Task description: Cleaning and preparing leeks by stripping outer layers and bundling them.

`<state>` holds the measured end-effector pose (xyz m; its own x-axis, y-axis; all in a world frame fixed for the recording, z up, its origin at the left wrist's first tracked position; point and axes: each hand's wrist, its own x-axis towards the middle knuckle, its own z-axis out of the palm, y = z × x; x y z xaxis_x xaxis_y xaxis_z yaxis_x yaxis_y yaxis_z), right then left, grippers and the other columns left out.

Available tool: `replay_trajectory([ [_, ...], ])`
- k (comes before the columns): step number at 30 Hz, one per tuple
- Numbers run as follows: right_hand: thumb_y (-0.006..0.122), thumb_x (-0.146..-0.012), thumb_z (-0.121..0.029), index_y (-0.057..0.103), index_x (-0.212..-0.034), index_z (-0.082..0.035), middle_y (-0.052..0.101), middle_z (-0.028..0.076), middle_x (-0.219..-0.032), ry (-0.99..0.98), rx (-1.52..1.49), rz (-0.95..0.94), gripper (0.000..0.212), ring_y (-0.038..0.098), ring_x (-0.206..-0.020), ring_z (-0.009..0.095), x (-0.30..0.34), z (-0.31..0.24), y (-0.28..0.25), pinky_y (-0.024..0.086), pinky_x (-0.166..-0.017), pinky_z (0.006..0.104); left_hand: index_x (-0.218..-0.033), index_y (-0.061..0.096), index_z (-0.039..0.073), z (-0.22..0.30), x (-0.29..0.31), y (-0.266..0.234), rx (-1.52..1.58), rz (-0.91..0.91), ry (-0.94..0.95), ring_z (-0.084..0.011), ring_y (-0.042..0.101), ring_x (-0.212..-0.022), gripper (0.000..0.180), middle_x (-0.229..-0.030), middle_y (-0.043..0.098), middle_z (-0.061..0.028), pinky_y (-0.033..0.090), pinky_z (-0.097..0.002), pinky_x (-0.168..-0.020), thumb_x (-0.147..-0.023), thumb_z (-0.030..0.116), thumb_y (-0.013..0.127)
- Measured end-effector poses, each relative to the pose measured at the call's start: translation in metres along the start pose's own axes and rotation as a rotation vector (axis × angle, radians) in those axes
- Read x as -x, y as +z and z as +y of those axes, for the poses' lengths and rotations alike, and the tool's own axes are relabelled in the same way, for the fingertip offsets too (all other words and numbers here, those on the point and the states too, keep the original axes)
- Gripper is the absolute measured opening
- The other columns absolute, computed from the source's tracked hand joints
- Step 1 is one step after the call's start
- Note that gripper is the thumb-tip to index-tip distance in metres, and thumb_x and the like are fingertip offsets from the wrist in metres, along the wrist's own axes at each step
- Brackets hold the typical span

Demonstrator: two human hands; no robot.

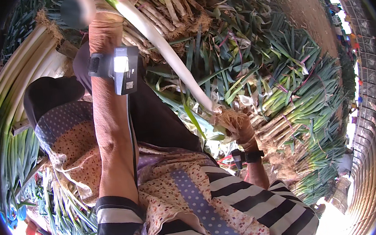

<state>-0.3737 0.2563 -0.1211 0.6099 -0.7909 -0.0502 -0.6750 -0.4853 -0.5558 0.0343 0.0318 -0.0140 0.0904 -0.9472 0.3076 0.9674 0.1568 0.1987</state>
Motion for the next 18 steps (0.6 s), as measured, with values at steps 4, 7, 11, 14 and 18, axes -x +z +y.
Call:
replay_trajectory([
  [4, 0.066, -0.075, -0.01, 0.062, -0.109, -0.01, 0.065, 0.008, -0.101, 0.414, -0.267, -0.023, 0.034, 0.063, -0.088, 0.023, 0.033, 0.044, 0.026, 0.05, -0.082, 0.0338, -0.077, 0.056, 0.01, -0.011, -0.003, -0.003, -0.13, 0.099, 0.031, -0.0102, 0.032, -0.037, 0.061, -0.047, 0.035, 0.004, 0.027, -0.0246, -0.032, -0.084, 0.068, 0.039],
  [7, 0.064, -0.078, -0.014, 0.062, -0.109, -0.01, 0.066, 0.007, -0.096, 0.586, -0.429, 0.029, 0.032, 0.064, -0.081, 0.022, 0.043, 0.067, 0.044, 0.051, -0.077, 0.0322, -0.071, 0.053, 0.011, -0.022, 0.001, 0.017, -0.316, 0.391, 0.078, -0.0111, 0.029, -0.034, 0.064, -0.043, 0.03, 0.0037, 0.024, -0.0264, -0.031, -0.085, 0.07, 0.033],
  [11, 0.062, -0.082, -0.02, 0.062, -0.109, -0.011, 0.066, 0.005, -0.089, 0.462, -0.28, 0.059, 0.028, 0.064, -0.075, 0.022, 0.05, 0.079, 0.054, 0.051, -0.069, 0.0318, -0.07, 0.052, 0.01, -0.026, 0.004, 0.018, -0.396, 0.534, 0.047, -0.0139, 0.03, -0.035, 0.067, -0.043, 0.032, 0.003, 0.022, -0.0278, -0.033, -0.083, 0.072, 0.032],
  [14, 0.06, -0.085, -0.024, 0.062, -0.108, -0.012, 0.067, 0.004, -0.084, 0.433, -0.202, 0.098, 0.027, 0.063, -0.07, 0.021, 0.07, 0.093, 0.059, 0.051, -0.063, 0.0314, -0.072, 0.052, 0.01, -0.033, 0.006, 0.014, -0.376, 0.539, 0.049, -0.0132, 0.031, -0.036, 0.062, -0.044, 0.034, 0.003, 0.024, -0.0281, -0.033, -0.084, 0.069, 0.039],
  [18, 0.059, -0.085, -0.028, 0.062, -0.11, -0.011, 0.067, 0.006, -0.08, 0.706, 0.071, -0.186, 0.031, 0.063, -0.069, 0.021, 0.134, 0.097, 0.053, 0.05, -0.063, 0.0318, -0.077, 0.056, 0.002, -0.022, -0.002, 0.01, -0.701, 0.765, 0.365, -0.0154, 0.035, -0.044, 0.078, -0.048, 0.033, -0.0007, 0.025, -0.0292, -0.041, -0.075, 0.078, 0.04],
])
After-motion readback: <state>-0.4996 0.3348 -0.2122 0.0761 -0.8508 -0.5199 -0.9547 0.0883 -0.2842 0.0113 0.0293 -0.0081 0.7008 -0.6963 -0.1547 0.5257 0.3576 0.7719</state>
